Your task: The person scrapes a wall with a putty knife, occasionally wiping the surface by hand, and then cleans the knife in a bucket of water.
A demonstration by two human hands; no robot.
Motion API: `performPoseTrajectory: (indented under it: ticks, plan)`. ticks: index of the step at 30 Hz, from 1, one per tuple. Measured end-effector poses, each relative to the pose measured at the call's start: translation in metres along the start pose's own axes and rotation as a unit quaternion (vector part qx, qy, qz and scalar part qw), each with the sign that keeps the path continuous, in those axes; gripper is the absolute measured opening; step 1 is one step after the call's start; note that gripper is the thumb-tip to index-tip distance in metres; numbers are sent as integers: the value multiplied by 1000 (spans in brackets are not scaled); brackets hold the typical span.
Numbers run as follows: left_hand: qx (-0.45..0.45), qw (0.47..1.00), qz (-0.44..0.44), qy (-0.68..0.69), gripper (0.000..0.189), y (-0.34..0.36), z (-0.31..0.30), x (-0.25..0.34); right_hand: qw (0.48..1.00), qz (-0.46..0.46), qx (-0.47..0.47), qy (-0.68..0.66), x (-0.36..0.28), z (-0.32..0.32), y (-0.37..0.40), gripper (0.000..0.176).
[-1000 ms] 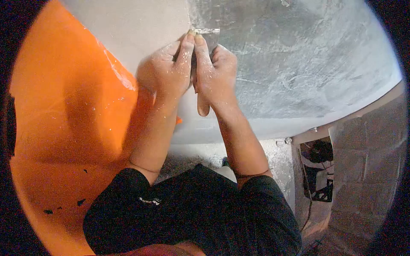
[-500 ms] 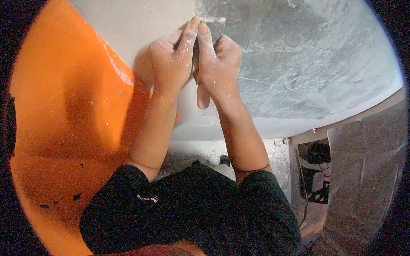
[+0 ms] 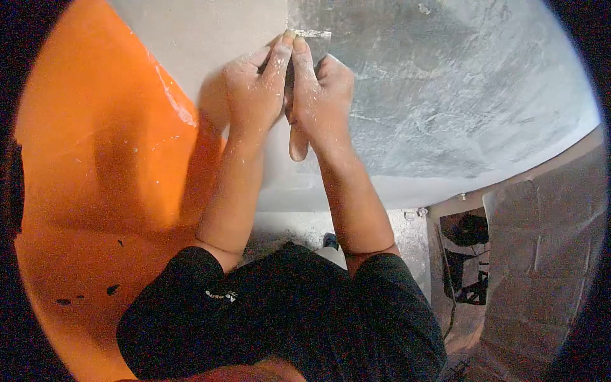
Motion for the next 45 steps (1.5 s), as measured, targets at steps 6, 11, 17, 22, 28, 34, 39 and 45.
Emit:
performPoseTrajectory:
  ticks: [6,11,17,22,28,34,39,45]
  plan:
    - [19,999,31,23,35,-10,-2,21,999,-34,-13,-28,-13,5,-10,47]
    - [26,998,46,40,33,-13,0,20,999,-30,-7,-16,-14,3,-15,47]
    - [33,997,63,-15,35,-18,-2,21,998,-30,-26,-45,-25,5,-11,47]
    - [30,994,32,-101,40,-16,-9,52,997,-44,-41,-43,-35,7,-16,48]
    - [88,987,129,-25,36,-22,-4,41,995,-99,-12,6,-32,4,-23,48]
    - [67,989,122,41,38,-31,-3,48,995,-56,-52,-57,-45,9,-24,38]
    - [84,986,138,-46,38,-28,-2,36,999,-45,-25,-14,-37,5,-22,48]
    - [36,998,48,7,29,-34,-4,66,995,-50,-46,-67,-54,14,-21,38]
Point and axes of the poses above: each hand's wrist, its own y-axis away from the middle knuckle, its own z-axis out of the palm, x = y × z, the point moved 5 cm from there along -y, towards the middle knuckle, and after that the axes turned 1 degree about z, right-handed, at the moved point
